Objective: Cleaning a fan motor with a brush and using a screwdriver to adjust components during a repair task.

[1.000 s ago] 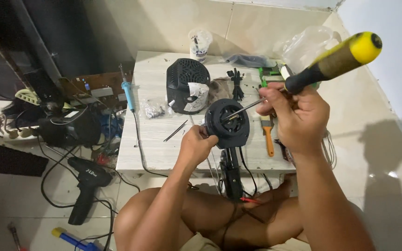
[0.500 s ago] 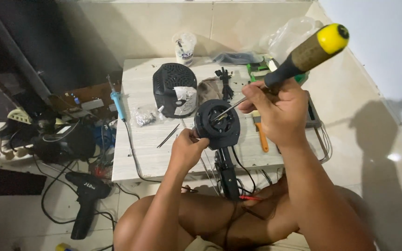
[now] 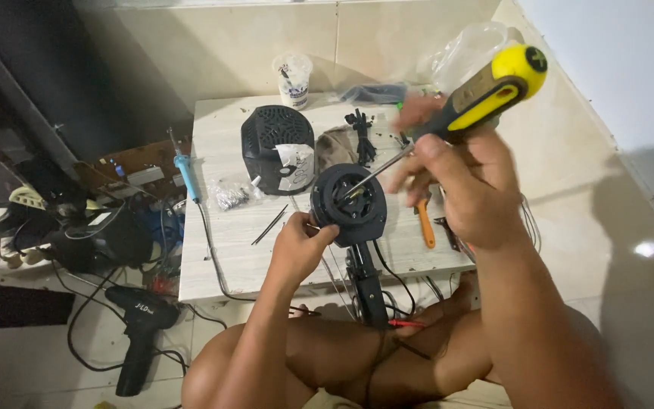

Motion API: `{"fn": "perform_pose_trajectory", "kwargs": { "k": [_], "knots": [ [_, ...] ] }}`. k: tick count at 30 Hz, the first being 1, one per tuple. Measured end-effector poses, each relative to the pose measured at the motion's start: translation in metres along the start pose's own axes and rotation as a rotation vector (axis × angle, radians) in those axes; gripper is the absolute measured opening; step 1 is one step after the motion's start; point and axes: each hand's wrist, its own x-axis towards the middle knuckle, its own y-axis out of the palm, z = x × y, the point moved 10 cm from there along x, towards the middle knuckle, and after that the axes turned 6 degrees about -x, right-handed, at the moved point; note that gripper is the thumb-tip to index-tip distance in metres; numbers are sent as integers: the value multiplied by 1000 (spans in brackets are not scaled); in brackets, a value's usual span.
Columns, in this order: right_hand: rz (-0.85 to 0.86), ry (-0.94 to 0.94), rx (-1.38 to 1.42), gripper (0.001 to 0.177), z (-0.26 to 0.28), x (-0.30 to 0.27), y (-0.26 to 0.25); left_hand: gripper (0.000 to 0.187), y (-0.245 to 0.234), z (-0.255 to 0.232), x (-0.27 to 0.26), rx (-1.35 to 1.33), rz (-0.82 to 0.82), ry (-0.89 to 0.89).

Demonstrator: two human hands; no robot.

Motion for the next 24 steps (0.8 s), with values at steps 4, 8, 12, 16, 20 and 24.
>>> {"fn": "perform_pose_trajectory", "kwargs": {
  "k": [4,8,12,16,20,24],
  "knots": [
    [-205,20,-196,26,3,1,-20,50,7,-4,5,49,31,52],
    [-73,64,-75,32,8,5,-13,42,6,5,6,159,-5,64],
    [-62,31,-192,32,15,0,-10,34,8,1,-1,79,6,23],
    [-96,-165,-349,30,32,1,-2,33,12,-1,-5,88,15,3],
    [-65,-7,-171,32,19,5,-7,32,10,0,-7,37,-5,20],
    [244,4,-153,37,16,14,5,39,7,0,-8,109,-13,7]
  ]
}}
